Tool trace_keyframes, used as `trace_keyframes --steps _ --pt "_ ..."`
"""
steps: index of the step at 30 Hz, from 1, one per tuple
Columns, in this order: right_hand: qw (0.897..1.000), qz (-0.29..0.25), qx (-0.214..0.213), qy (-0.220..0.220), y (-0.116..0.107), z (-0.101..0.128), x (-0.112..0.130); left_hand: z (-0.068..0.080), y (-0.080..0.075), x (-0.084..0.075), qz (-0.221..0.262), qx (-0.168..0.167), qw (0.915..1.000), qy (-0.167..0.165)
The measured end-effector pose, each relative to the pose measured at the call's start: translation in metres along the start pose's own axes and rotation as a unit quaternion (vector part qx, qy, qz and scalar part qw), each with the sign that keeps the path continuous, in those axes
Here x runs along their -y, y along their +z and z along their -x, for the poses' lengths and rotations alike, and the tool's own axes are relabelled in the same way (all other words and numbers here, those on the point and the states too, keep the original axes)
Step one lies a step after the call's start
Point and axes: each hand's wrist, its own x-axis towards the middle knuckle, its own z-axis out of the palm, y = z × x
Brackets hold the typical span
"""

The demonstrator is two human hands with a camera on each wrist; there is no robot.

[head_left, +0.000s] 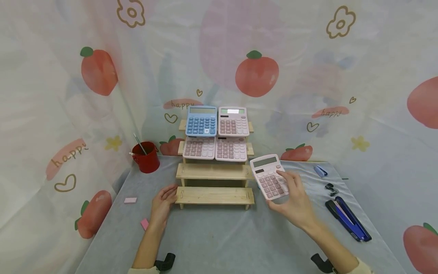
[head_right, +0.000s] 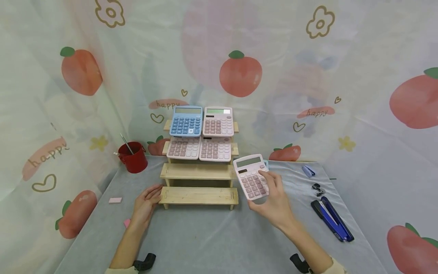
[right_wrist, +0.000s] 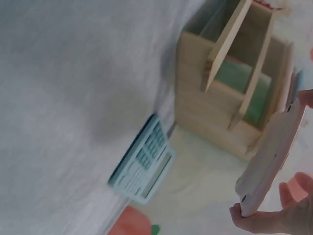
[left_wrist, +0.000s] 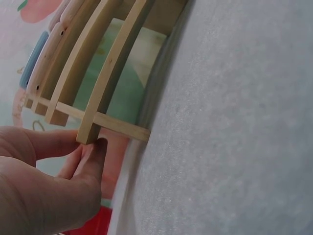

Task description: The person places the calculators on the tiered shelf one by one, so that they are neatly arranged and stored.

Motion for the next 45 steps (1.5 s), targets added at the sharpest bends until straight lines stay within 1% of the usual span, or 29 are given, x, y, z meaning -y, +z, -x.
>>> trace_keyframes --steps 3,6,14,21,26,31,35,40,45 --pt "1.0 -0.009 0.016 -0.011 0.003 0.002 0.016 0.001 0.0 -0.001 -0.004 0.0 1.0 -0.007" --pt "0.999 -0.026 0.031 -0.021 0.007 0.004 0.03 0.001 0.0 0.0 -0.005 -0.003 1.0 -0.006" --pt "0.995 -0.062 0.075 -0.038 0.024 0.003 0.065 0.003 0.001 0.001 -0.009 -0.017 0.9998 0.007" --pt "0.989 -0.09 0.098 -0.064 0.045 -0.001 0.089 0.005 0.005 0.004 -0.012 -0.033 0.9992 0.021" --pt "0.985 -0.098 0.116 -0.076 0.059 -0.004 0.104 0.004 0.007 0.006 -0.009 -0.037 0.999 0.023" --pt "0.981 -0.1 0.143 -0.079 0.075 -0.014 0.118 0.004 0.006 0.003 -0.019 -0.043 0.9987 0.018" --pt "0.98 -0.108 0.15 -0.08 0.087 -0.023 0.131 0.004 0.006 0.0 -0.019 -0.039 0.9989 0.015" --pt "0.983 -0.099 0.141 -0.066 0.102 -0.034 0.144 0.005 0.007 -0.001 -0.011 -0.034 0.9989 0.03" --pt "0.985 -0.097 0.136 -0.041 0.12 -0.045 0.15 0.006 0.008 0.001 -0.015 -0.04 0.9979 0.049"
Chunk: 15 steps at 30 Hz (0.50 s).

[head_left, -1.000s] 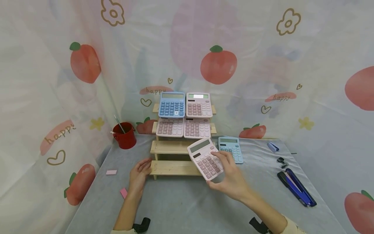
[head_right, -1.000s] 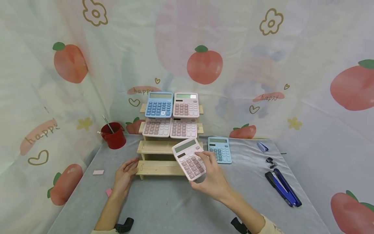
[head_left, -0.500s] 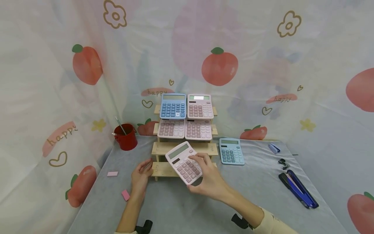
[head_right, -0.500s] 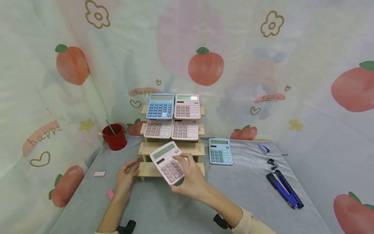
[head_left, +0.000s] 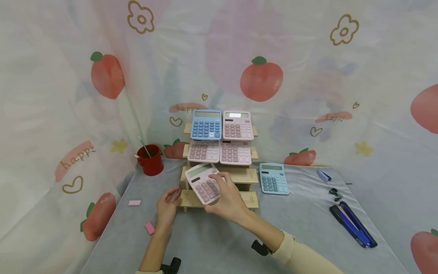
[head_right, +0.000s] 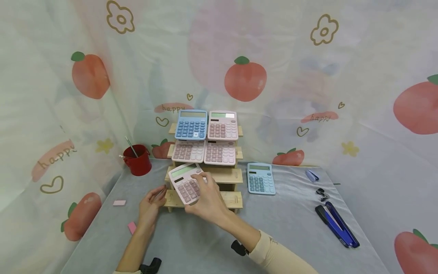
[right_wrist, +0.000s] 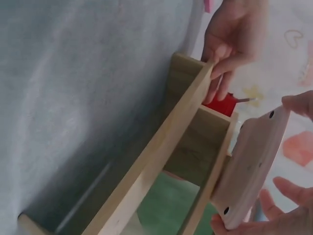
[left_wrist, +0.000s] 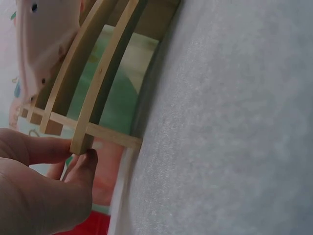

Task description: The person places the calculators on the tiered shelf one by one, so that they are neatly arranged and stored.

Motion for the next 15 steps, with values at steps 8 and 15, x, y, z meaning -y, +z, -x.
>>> trace_keyframes --steps 8,15 --pt "0.998 0.032 -0.04 0.025 0.021 -0.014 -0.002 -0.001 0.001 0.003 -0.011 0.001 0.9999 0.004" --pt "0.993 0.071 -0.064 0.069 0.035 -0.023 0.003 -0.002 -0.001 0.0 -0.017 0.002 0.9998 -0.009"
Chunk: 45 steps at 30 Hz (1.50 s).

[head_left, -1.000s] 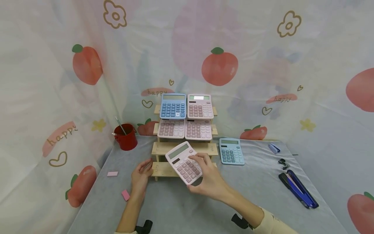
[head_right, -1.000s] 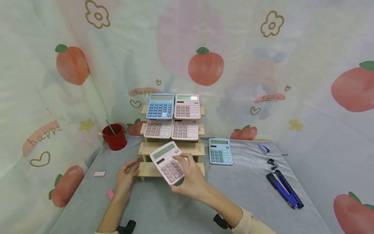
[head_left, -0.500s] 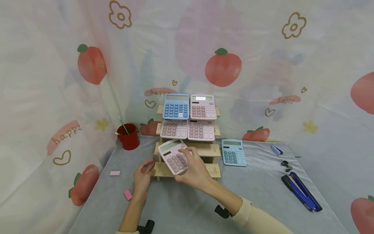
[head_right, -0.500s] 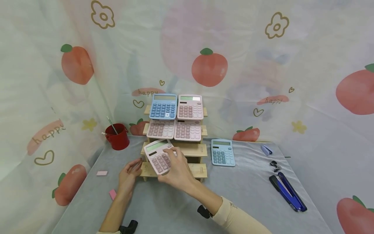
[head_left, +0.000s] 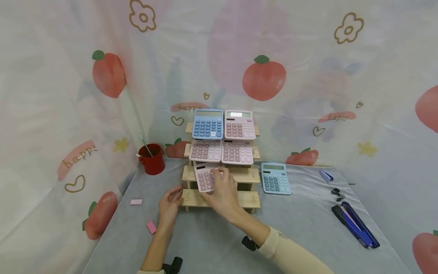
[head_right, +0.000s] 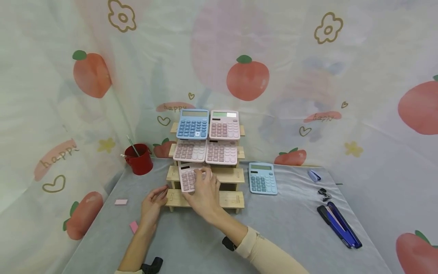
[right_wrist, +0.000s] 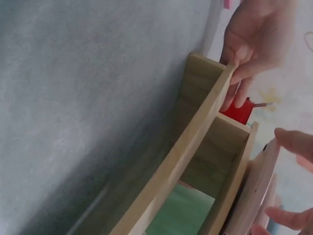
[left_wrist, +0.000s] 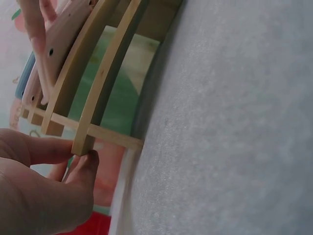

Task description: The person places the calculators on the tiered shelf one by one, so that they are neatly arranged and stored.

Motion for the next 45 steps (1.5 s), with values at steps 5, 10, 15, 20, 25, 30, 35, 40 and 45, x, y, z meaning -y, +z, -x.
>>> trace_keyframes --steps 5,10,15,20,25,30,35,40,45 --pt "1.0 0.015 0.001 0.006 0.013 -0.007 0.009 -0.002 -0.002 -0.002 -0.001 -0.005 1.0 0.005" --pt "0.999 0.029 0.006 -0.027 0.02 -0.006 0.011 -0.003 -0.001 0.0 0.004 0.001 1.0 0.002" --pt "0.999 0.014 0.014 -0.042 0.014 -0.001 0.003 -0.001 0.0 0.001 -0.001 0.001 1.0 -0.004" --pt "0.999 -0.012 0.005 -0.05 -0.005 0.004 -0.013 0.001 0.003 0.001 -0.008 0.0 1.0 -0.005" --pt "0.996 -0.04 -0.012 -0.074 -0.027 0.011 -0.03 0.001 0.003 0.001 -0.004 -0.002 1.0 0.003" --pt "0.993 -0.053 -0.049 -0.095 -0.046 0.017 -0.048 0.0 0.0 0.001 -0.006 -0.002 1.0 0.005" --pt "0.992 -0.058 -0.077 -0.086 -0.065 0.02 -0.07 -0.001 -0.001 0.002 -0.009 -0.006 0.9999 0.005" --pt "0.993 -0.041 -0.094 -0.064 -0.082 0.021 -0.096 0.0 -0.001 0.001 -0.016 -0.008 0.9998 0.006" --pt "0.992 -0.023 -0.114 -0.047 -0.096 0.022 -0.121 0.0 0.0 0.001 -0.024 -0.004 0.9997 -0.005"
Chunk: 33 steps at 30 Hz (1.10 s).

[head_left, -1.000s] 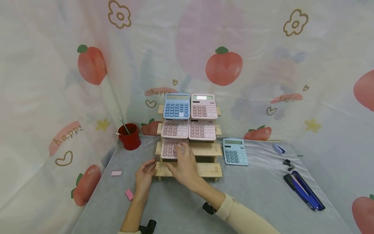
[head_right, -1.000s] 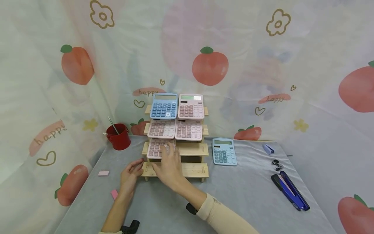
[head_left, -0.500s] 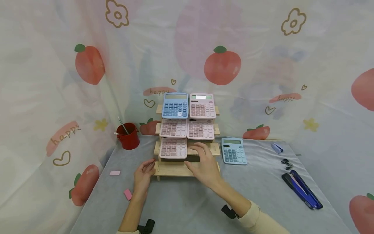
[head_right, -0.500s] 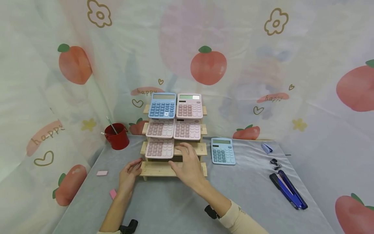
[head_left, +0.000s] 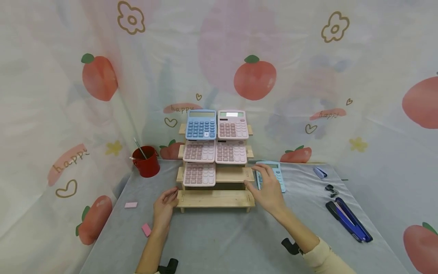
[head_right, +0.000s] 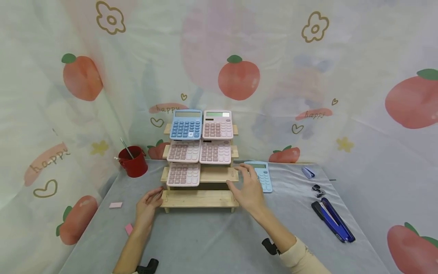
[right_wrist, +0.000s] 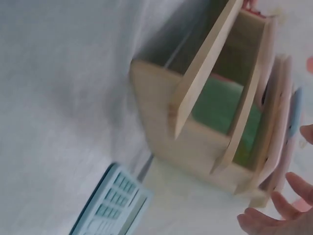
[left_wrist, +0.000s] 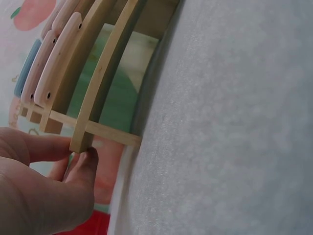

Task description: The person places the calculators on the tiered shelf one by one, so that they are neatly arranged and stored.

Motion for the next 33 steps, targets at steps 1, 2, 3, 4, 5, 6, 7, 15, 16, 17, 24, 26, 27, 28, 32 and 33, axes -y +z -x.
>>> trace_keyframes --steps 1,2,3,4,5,6,7,15,16,17,24,26,27,28,32,33 --pt "1.0 0.005 0.0 0.005 -0.001 -0.001 -0.005 0.0 -0.001 0.0 0.001 0.001 1.0 0.0" --pt "1.0 0.011 -0.001 0.009 -0.002 -0.002 -0.009 0.0 -0.001 0.0 0.002 0.0 1.0 -0.002" --pt "1.0 0.017 0.001 0.015 -0.002 -0.003 -0.014 0.0 -0.001 0.0 0.001 -0.001 1.0 -0.003" --pt "0.999 0.024 0.003 0.022 -0.002 -0.003 -0.018 0.0 -0.001 0.0 0.002 -0.001 1.0 -0.003" --pt "0.999 0.03 0.005 0.029 -0.003 -0.004 -0.023 0.0 -0.002 0.0 0.001 -0.001 1.0 -0.005" --pt "0.999 0.035 0.007 0.036 -0.003 -0.004 -0.027 0.0 -0.002 0.0 -0.002 -0.001 1.0 -0.006" --pt "0.998 0.037 0.01 0.045 -0.003 -0.004 -0.031 0.0 -0.002 0.0 -0.005 -0.001 1.0 -0.009" --pt "0.992 0.045 0.045 0.106 -0.004 -0.001 -0.06 0.0 -0.001 0.003 -0.013 -0.002 0.9998 -0.014" --pt "0.992 0.045 0.048 0.112 -0.004 -0.001 -0.063 0.0 -0.001 0.003 -0.013 -0.002 0.9998 -0.013" --pt "0.99 0.046 0.052 0.119 -0.003 0.0 -0.065 0.0 0.0 0.003 -0.012 -0.002 0.9999 -0.011" --pt "0.978 0.067 0.094 0.176 -0.001 0.003 -0.082 -0.001 0.0 0.002 -0.007 0.001 1.0 -0.004" --pt "0.972 0.077 0.113 0.192 0.002 0.004 -0.087 -0.001 0.001 0.002 -0.009 0.002 0.9999 -0.006" --pt "0.969 0.081 0.124 0.198 0.004 0.004 -0.09 -0.001 0.001 0.002 -0.011 0.002 0.9999 -0.009" --pt "0.966 0.085 0.136 0.205 0.006 0.005 -0.093 -0.001 0.001 0.002 -0.013 0.002 0.9999 -0.01" --pt "0.952 0.103 0.174 0.23 0.015 0.006 -0.105 -0.001 0.001 0.002 -0.014 0.002 0.9998 -0.01" --pt "0.948 0.111 0.181 0.237 0.017 0.007 -0.108 -0.001 0.001 0.002 -0.014 0.002 0.9998 -0.011"
